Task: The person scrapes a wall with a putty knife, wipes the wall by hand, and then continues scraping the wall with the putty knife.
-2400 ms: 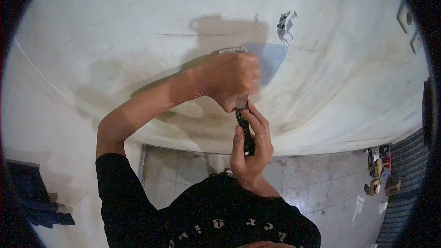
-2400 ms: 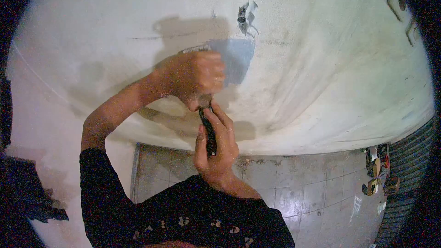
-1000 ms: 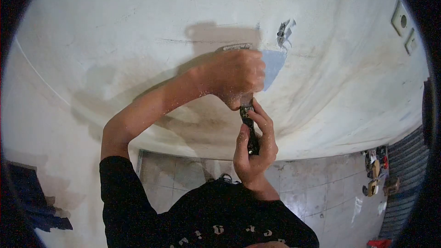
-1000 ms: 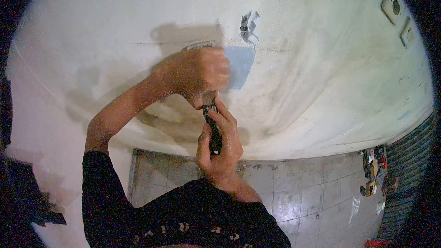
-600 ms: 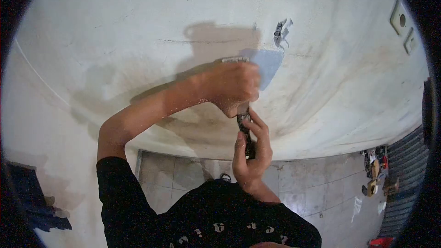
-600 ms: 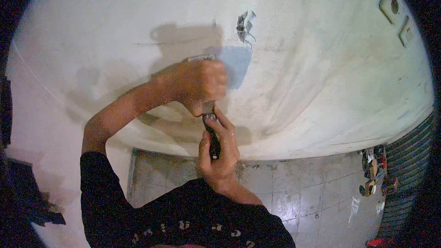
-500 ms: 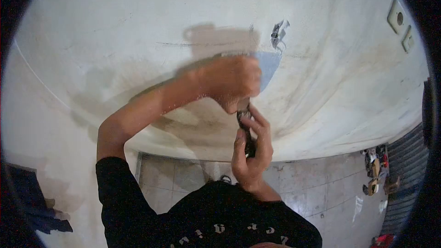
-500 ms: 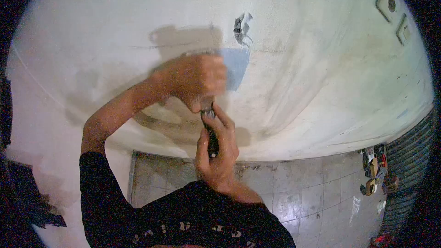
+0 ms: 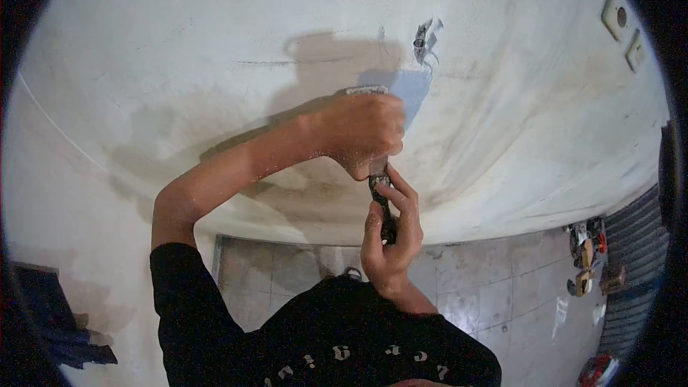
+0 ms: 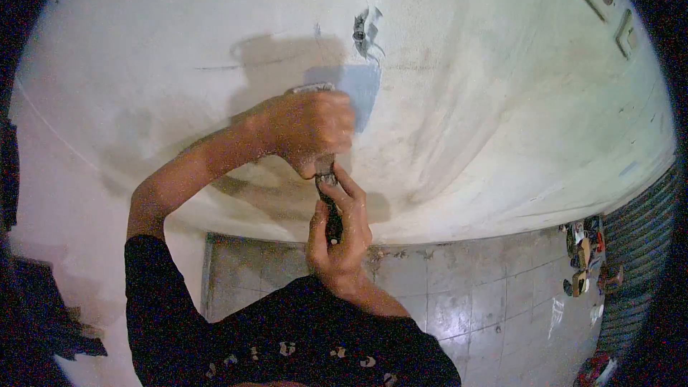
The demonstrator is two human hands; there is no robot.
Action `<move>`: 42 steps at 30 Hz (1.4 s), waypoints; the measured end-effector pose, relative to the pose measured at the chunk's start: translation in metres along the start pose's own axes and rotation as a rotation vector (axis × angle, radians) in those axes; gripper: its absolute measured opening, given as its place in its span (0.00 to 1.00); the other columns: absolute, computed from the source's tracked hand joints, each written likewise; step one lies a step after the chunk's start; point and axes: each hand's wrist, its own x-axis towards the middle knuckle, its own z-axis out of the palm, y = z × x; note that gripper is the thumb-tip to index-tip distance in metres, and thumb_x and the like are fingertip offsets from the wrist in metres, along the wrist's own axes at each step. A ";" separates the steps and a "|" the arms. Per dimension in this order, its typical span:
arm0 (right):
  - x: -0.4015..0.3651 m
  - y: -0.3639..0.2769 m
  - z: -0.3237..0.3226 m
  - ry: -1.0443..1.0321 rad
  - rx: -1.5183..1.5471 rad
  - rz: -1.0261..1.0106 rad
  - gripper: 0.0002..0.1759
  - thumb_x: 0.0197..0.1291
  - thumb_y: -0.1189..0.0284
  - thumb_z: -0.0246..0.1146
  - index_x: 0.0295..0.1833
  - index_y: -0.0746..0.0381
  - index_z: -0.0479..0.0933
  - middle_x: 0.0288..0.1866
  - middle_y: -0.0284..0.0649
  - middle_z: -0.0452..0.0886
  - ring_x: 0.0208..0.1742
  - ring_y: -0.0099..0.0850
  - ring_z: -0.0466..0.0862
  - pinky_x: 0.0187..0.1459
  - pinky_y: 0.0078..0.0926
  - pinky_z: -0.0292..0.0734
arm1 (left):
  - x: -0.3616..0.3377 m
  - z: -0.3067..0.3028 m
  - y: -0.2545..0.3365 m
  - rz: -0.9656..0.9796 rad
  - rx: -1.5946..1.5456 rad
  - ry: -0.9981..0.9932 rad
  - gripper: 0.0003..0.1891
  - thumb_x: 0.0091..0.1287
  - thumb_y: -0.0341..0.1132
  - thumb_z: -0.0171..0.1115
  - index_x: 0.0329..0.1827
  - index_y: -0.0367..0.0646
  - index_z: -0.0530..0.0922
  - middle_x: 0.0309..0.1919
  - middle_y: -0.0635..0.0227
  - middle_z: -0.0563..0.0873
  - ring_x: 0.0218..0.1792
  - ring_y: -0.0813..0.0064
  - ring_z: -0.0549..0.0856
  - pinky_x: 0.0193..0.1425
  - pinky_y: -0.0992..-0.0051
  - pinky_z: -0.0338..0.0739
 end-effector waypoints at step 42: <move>0.012 0.005 -0.023 0.150 -0.035 -0.026 0.13 0.62 0.84 0.56 0.52 0.70 0.73 0.61 0.57 0.75 0.57 0.37 0.80 0.54 0.28 0.76 | 0.046 0.009 -0.013 0.075 0.005 -0.003 0.13 0.28 0.39 0.66 0.16 0.47 0.73 0.21 0.68 0.77 0.30 0.65 0.78 0.39 0.67 0.73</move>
